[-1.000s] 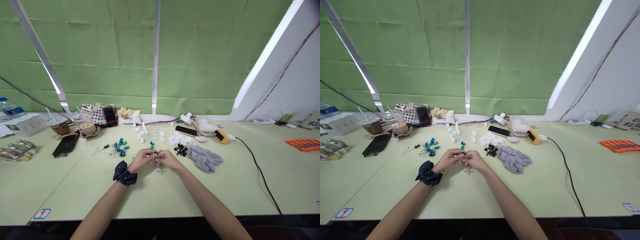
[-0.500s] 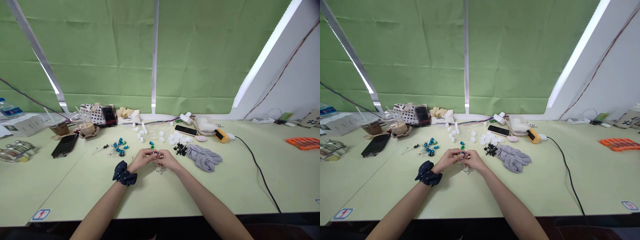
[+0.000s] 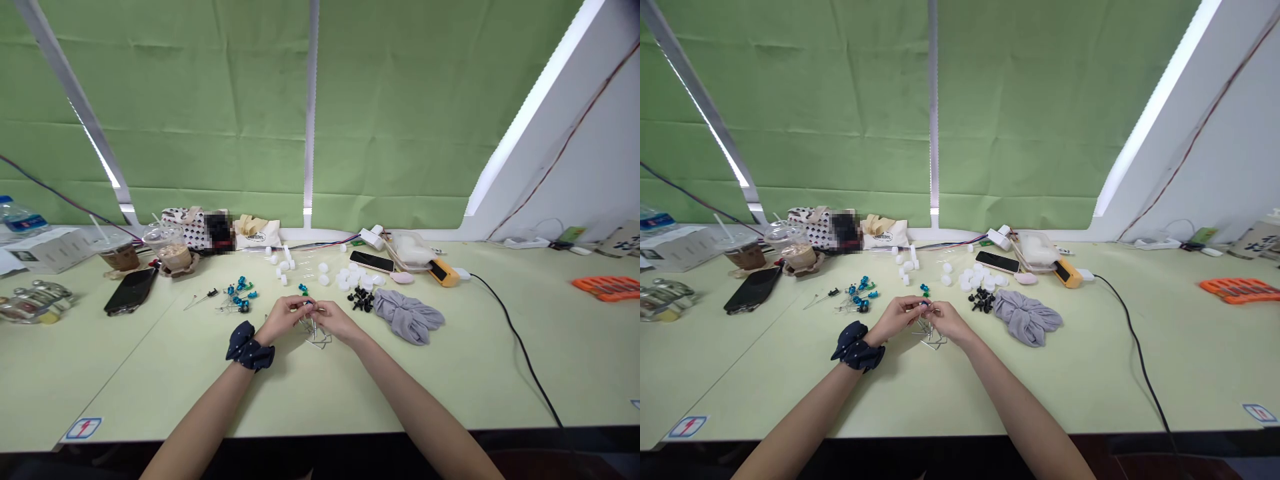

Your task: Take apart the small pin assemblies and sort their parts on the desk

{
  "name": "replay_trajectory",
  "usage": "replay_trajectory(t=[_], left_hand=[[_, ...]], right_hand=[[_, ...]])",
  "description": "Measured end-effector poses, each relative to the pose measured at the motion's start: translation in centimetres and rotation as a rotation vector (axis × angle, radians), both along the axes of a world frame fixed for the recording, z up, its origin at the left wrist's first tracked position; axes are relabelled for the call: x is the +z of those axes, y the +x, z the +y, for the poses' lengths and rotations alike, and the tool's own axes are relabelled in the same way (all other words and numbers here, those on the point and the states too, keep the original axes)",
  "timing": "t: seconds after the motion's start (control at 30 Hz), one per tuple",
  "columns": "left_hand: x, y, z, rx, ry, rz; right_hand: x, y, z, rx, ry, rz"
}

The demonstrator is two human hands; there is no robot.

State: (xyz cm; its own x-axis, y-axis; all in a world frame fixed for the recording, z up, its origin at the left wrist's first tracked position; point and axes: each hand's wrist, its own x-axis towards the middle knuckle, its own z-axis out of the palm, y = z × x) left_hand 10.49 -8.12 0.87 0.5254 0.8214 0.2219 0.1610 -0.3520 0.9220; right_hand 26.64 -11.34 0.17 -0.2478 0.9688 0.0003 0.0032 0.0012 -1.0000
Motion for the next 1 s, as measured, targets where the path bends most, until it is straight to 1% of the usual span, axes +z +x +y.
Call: replay_trajectory(t=[0.07, 0.17, 0.33, 0.53, 0.73, 0.8, 0.83, 0.9, 1.0], left_hand=[[-0.2, 0.0, 0.1, -0.002, -0.007, 0.003], [-0.4, 0.1, 0.1, -0.009, -0.023, -0.006], [-0.2, 0.3, -0.1, -0.040, -0.049, -0.054], [0.2, 0.2, -0.2, -0.042, -0.091, -0.065], [0.7, 0.3, -0.4, -0.052, -0.093, -0.060], [0.5, 0.2, -0.1, -0.010, -0.045, -0.020], [0.3, 0.0, 0.2, 0.034, -0.003, 0.016], [-0.3, -0.3, 0.9, 0.166, 0.105, 0.126], [-1.5, -0.9, 1.9, 0.356, 0.240, 0.340]], right_hand=[[-0.4, -0.1, 0.1, -0.016, -0.009, 0.026], [-0.9, -0.2, 0.1, 0.001, -0.020, 0.055], [-0.9, -0.1, 0.2, -0.022, -0.028, 0.022], [-0.8, -0.3, 0.2, 0.026, 0.072, 0.094], [-0.6, -0.3, 0.2, 0.037, 0.083, 0.071], [-0.8, -0.1, 0.3, 0.021, 0.064, -0.001], [-0.9, -0.1, 0.3, 0.004, 0.063, -0.064], [-1.0, 0.1, 0.3, -0.038, 0.098, -0.227], [-1.0, 0.1, 0.2, -0.072, 0.216, -0.446]])
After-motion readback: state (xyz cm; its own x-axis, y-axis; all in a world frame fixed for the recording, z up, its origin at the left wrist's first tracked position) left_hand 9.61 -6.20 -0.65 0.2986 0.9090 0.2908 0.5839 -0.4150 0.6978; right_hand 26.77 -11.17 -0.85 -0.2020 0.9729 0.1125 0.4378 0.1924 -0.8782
